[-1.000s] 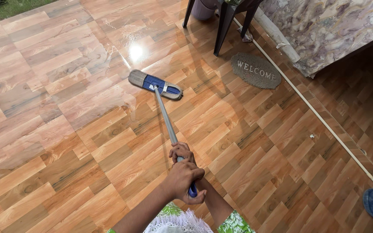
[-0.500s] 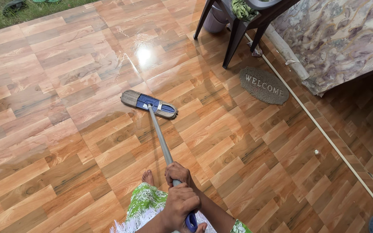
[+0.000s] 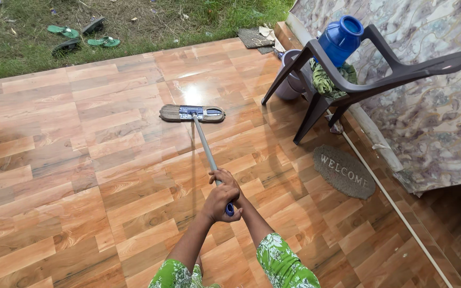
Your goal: The person mops a wood-patterned floor using a flat mop, moving from an indoor hallway to an outdoor patio while navigating around chairs, water jugs, and a bucket.
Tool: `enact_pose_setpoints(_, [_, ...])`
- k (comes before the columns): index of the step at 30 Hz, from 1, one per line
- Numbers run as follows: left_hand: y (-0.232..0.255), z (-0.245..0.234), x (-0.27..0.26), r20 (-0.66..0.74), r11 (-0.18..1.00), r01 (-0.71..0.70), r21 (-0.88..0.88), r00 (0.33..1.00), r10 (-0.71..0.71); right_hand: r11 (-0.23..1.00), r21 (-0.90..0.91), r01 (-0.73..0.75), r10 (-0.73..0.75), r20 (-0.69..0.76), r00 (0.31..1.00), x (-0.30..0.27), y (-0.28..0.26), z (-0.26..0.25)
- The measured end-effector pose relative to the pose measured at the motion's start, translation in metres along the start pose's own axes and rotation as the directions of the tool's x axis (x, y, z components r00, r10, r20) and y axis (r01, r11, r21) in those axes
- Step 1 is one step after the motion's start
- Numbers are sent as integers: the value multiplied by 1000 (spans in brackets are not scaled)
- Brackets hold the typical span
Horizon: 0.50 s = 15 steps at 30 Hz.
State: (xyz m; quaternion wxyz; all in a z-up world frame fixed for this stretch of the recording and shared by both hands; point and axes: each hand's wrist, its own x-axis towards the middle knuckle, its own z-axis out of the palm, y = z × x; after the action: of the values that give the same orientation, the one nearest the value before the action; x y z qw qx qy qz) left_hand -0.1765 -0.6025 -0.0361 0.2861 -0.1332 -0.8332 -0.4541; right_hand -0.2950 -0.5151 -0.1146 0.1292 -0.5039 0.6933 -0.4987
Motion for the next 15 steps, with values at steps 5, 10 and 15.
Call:
enact_pose_setpoints(5, [-39, -9, 35, -3, 999, 48, -13, 999, -48, 938, 311, -154, 208, -151, 966, 32, 17, 9])
enact_pose_setpoints(10, [-17, -30, 36, -12, 999, 50, 20, 999, -50, 997, 39, -71, 77, -204, 976, 44, -60, 0])
enact_pose_setpoints(15, [37, -34, 35, -34, 994, 109, -13, 993, -109, 977, -207, 44, -59, -69, 996, 55, -117, -23])
